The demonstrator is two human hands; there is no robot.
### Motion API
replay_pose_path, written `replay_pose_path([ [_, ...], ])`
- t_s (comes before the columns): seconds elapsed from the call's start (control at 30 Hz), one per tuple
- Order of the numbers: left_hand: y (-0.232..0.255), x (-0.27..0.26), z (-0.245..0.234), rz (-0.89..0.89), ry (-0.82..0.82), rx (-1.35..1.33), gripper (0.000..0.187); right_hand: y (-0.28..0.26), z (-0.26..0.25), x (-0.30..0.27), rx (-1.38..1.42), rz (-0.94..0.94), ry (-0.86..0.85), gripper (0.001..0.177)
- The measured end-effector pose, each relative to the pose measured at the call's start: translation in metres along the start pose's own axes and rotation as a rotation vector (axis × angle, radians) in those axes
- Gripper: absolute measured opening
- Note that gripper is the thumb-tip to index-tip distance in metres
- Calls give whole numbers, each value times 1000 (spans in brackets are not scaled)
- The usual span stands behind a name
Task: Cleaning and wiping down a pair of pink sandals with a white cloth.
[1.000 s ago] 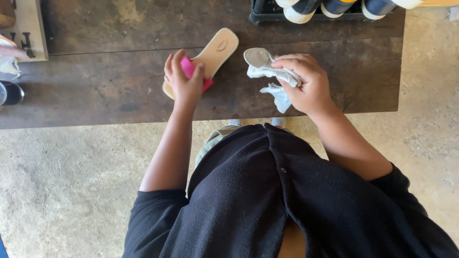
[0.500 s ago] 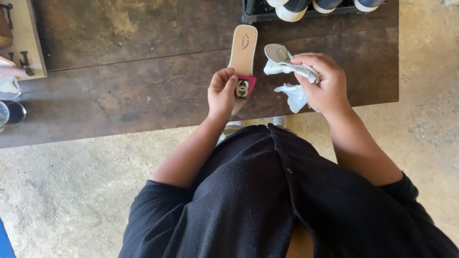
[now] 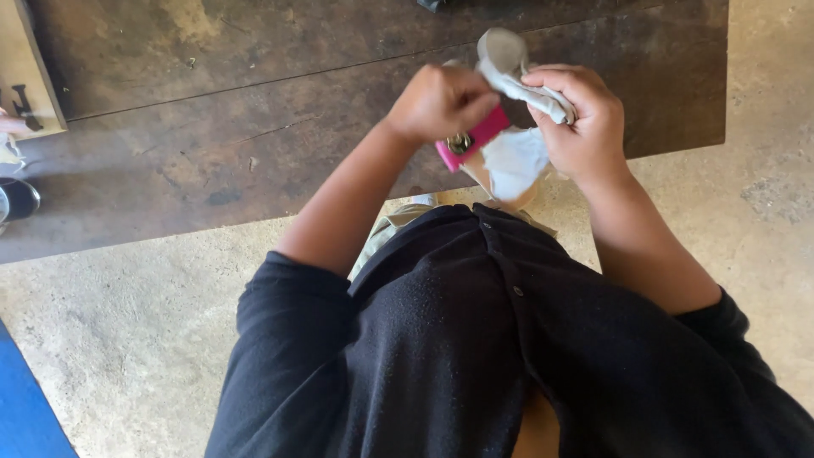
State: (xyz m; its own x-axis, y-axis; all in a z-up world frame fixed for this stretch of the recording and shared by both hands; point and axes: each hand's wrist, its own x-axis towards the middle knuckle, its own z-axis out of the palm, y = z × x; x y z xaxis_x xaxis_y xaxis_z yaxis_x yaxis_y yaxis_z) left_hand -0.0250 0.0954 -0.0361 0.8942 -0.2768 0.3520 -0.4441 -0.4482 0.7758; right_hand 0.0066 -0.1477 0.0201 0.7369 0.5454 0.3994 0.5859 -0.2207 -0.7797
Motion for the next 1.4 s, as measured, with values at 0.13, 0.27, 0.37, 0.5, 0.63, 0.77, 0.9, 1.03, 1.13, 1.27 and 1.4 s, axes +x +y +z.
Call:
replay_pose_path([
  [0.13,-17,8,8,-63,123,23,14,17,-1,-8,-13,-54,76,25],
  [0.27,-46,-4,37,-442,289,-203,40,21,9,-12,-93,-127,192,37],
  [0.37,-62,-3,41,-626,321,-498,61,23,42,-11,-147,-168,45,43],
  [0.5,-73,-6,36,-663,310,-639,75,57,95,-19,-529,-232,-292,54],
  [0.63,-68,-8,34,-674,310,-499,78,48,81,-2,-526,92,-515,62],
  [0.77,-74,-5,37,-726,296,-279,74,74,66,-17,-592,26,-428,47],
  [0.9,-59,-1,37,-528,271,-68,78,80,34,-92,-660,-139,-663,59],
  [1.03,-59,10,43,-635,224,-110,77,83,32,-107,-538,-70,-652,53],
  [1.13,-59,26,46,-751,127,-380,76,89,51,-87,-727,-143,-711,48],
  [1.27,-99,29,57,-745,74,-356,55,83,60,-81,-768,-193,-634,45],
  [1.4,-104,32,51,-784,88,-619,36,76,50,-97,-639,-263,-605,48],
])
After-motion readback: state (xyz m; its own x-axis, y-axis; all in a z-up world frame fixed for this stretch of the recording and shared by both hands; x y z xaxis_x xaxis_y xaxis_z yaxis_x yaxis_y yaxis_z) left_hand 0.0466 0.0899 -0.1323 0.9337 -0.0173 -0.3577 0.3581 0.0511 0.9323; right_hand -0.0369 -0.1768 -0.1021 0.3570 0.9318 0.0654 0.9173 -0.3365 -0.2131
